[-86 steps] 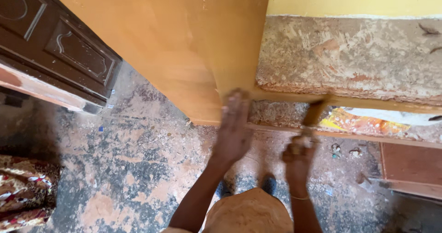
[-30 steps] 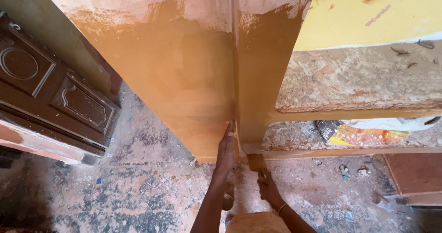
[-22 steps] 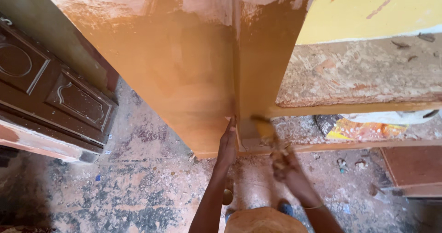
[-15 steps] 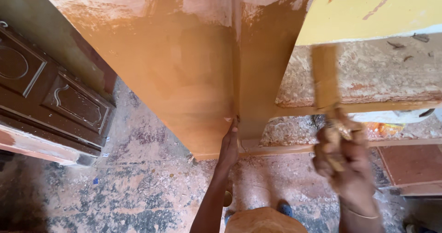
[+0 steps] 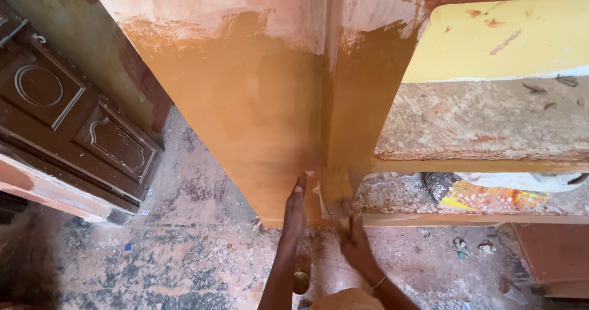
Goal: The person paints a wall corner and adjacent ledge with mustard-yellow paint using a brush. They repeatedly dip the brush into a small container and apply paint in vertical strokes along the corner and horizontal strokes on the ledge.
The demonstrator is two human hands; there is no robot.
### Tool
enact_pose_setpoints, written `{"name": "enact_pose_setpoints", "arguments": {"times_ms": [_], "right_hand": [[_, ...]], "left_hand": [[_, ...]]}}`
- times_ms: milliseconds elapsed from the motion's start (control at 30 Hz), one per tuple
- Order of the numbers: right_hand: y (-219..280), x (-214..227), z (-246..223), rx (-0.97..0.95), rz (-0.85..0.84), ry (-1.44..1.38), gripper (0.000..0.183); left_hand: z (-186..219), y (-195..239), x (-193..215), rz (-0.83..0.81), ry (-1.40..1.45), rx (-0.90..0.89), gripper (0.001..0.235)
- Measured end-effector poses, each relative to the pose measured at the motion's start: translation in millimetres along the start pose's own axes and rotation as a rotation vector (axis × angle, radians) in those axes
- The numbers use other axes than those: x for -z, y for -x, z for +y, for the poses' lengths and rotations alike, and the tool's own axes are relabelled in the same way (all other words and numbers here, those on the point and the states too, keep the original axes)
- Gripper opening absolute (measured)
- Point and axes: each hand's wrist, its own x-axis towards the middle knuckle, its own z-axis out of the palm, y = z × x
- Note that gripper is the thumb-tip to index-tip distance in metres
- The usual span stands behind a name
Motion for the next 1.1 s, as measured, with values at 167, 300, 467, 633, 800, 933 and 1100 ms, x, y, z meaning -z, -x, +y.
{"name": "enact_pose_setpoints", "arguments": {"times_ms": [167,300,467,633,800,933,1100], "right_hand": [[63,-9,78,-0.755,-0.065,-0.408,0.051],[65,3,61,-0.682,-0.04,-0.322,0.049],[53,1,12,-0.36,-0.078,-0.314,0.044],[45,12,-26,-0.045,-0.313,-0.103,0.038],[-23,101,-78,0.099,-0.172,0.762,0.034],[-81,149,-111,0.311,0.048,1.277,0.084],[-103,145,-104,0.378,0.13,1.24,0.081]], "left_hand": [[-29,13,8,-0.042,-0.084,0.03,0.063],[-56,45,6,-0.044,-0.14,0.15,0.055],[-96,96,-21,-0.047,0.041,0.211,0.046],[-118,116,-46,0.089,-0.303,0.021,0.047],[-63,111,-15,0.13,0.101,0.153,0.035],[8,108,-24,0.154,-0.115,-0.099,0.033],[88,97,-56,0.224,-0.425,-0.206,0.045]]}}
